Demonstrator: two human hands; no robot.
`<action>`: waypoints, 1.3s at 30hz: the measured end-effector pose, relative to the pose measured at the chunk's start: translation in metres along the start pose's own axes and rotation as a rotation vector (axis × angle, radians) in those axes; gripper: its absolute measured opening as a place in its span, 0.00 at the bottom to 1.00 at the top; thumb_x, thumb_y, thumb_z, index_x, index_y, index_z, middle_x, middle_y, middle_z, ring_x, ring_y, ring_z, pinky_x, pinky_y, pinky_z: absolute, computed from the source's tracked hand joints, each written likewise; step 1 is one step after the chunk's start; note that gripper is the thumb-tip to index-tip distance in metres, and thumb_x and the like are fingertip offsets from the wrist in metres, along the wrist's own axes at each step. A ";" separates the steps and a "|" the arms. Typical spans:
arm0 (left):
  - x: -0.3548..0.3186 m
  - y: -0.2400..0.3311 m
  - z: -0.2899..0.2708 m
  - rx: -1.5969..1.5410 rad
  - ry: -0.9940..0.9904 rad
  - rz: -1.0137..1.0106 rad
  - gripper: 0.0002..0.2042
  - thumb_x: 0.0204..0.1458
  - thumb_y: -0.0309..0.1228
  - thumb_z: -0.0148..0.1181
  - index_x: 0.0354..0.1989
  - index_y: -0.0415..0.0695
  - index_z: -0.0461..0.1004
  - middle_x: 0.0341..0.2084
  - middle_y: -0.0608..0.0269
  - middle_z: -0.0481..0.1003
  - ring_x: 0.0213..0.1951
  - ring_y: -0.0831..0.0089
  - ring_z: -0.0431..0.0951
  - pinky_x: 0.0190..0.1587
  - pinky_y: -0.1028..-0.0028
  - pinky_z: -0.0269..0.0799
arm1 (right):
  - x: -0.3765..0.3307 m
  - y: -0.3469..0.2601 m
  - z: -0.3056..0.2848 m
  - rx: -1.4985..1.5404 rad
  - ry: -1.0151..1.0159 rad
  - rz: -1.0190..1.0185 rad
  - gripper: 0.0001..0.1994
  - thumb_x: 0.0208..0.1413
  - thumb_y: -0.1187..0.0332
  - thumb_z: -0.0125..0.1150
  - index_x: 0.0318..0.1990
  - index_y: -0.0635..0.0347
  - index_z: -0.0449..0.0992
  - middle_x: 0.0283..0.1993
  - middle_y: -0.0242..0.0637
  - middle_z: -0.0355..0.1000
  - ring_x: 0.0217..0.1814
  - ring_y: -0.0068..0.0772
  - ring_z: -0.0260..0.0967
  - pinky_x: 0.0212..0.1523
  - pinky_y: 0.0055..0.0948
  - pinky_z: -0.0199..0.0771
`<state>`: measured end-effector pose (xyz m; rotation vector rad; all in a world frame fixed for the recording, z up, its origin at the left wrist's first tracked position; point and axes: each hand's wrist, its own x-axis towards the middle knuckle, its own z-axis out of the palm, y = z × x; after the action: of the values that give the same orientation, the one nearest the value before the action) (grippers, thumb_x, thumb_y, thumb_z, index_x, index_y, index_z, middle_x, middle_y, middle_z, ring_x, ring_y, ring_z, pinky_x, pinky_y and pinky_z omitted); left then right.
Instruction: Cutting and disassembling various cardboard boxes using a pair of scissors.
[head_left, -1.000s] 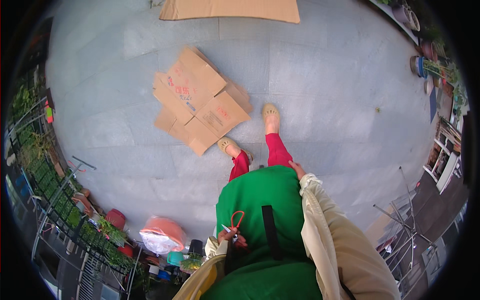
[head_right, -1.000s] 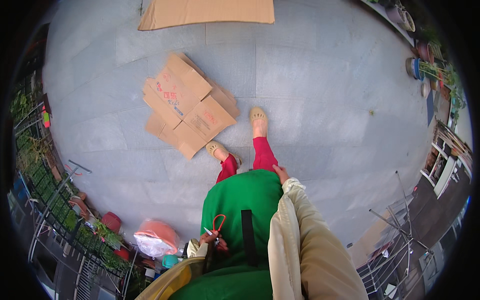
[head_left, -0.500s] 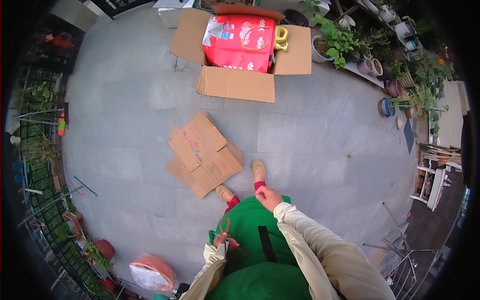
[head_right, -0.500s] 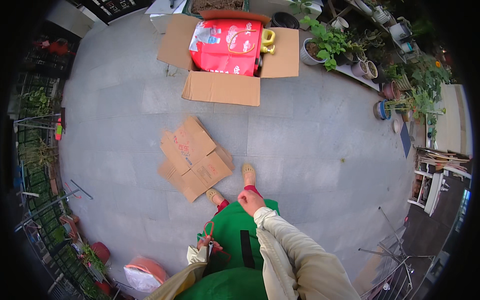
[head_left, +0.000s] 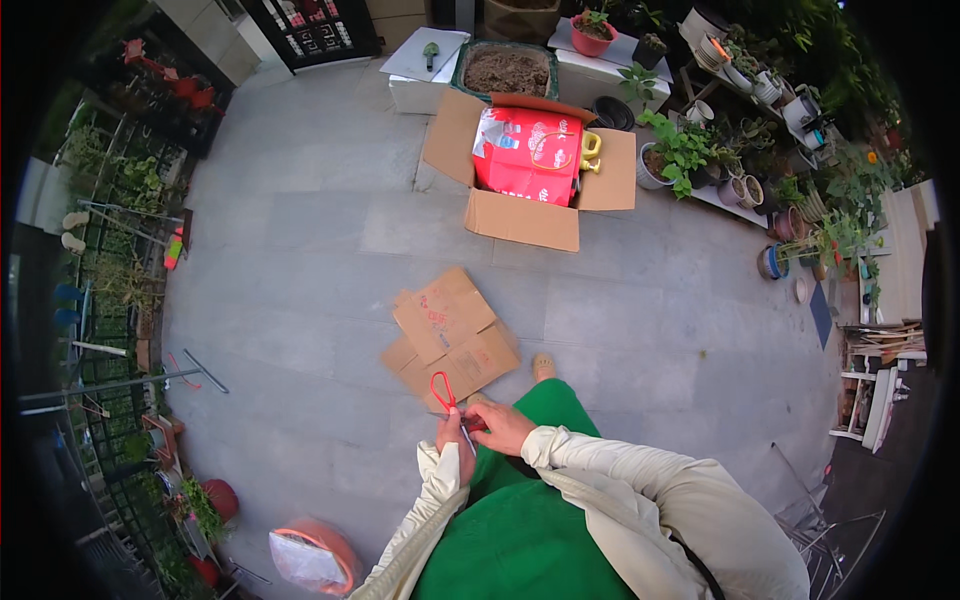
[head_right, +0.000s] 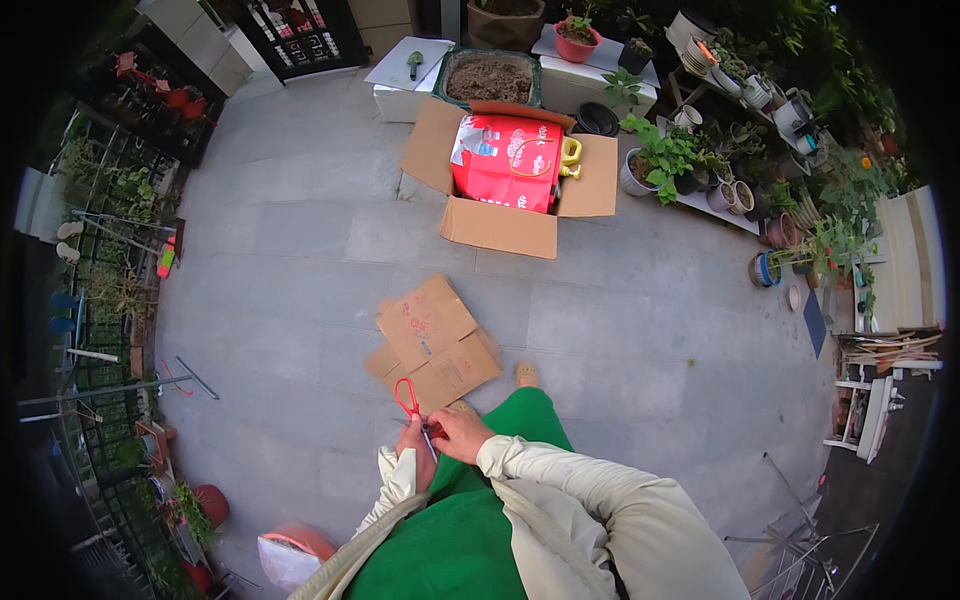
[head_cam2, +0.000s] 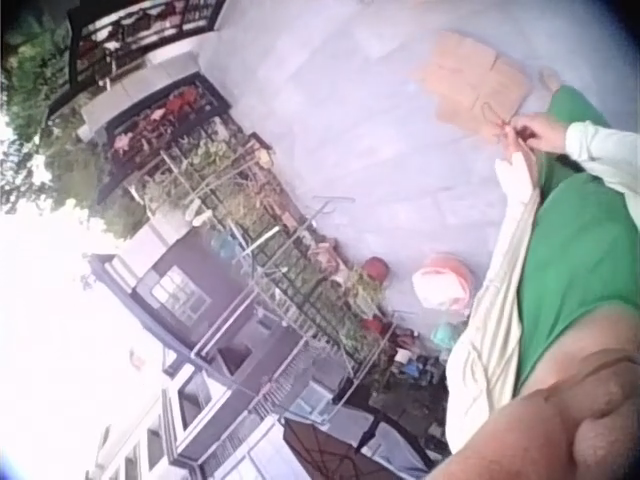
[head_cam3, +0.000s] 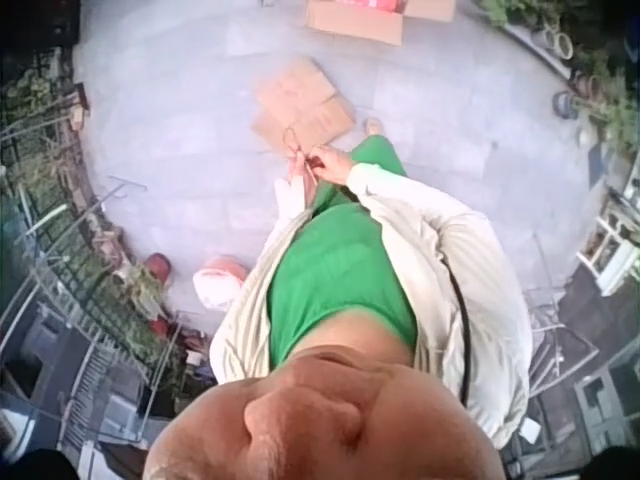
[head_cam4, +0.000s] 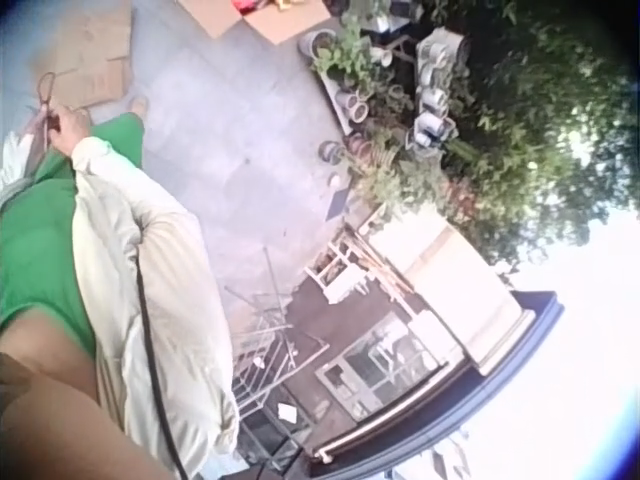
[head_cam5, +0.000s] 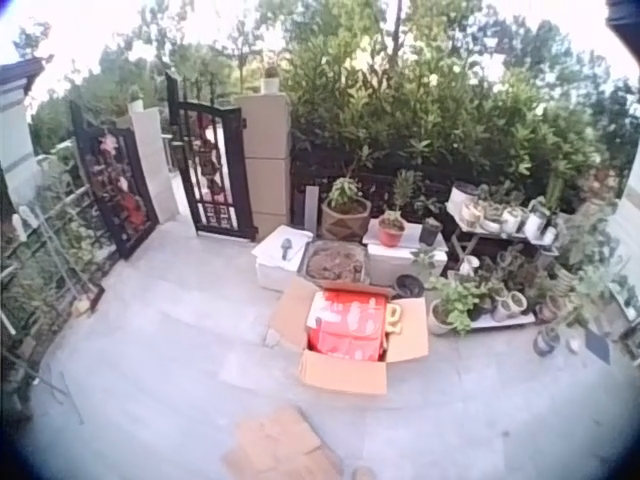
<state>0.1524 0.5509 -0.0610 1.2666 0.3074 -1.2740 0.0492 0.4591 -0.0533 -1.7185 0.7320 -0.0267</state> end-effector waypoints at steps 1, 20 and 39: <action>-0.003 0.009 0.004 0.020 -0.054 0.029 0.12 0.62 0.38 0.43 0.38 0.40 0.65 0.33 0.56 0.71 0.36 0.67 0.73 0.39 0.72 0.71 | 0.003 -0.006 -0.003 0.056 -0.062 0.055 0.17 0.48 0.73 0.60 0.47 0.63 0.67 0.44 0.45 0.67 0.46 0.40 0.70 0.47 0.32 0.72; 0.140 0.067 0.216 0.176 0.059 0.023 0.17 0.61 0.37 0.46 0.54 0.42 0.57 0.50 0.50 0.68 0.44 0.66 0.72 0.42 0.67 0.70 | 0.128 0.055 -0.210 0.122 -0.071 0.043 0.15 0.51 0.65 0.59 0.45 0.57 0.67 0.35 0.44 0.75 0.37 0.45 0.75 0.39 0.39 0.73; 0.208 0.035 0.281 0.213 0.198 -0.383 0.11 0.59 0.34 0.50 0.46 0.42 0.68 0.39 0.49 0.76 0.42 0.56 0.77 0.47 0.62 0.72 | 0.394 0.379 -0.502 0.027 0.920 0.876 0.32 0.40 0.67 0.70 0.52 0.63 0.58 0.47 0.51 0.68 0.51 0.51 0.67 0.52 0.39 0.66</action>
<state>0.1308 0.2026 -0.1013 1.5718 0.5903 -1.5372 -0.0028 -0.2037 -0.3836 -1.1725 2.0946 -0.2265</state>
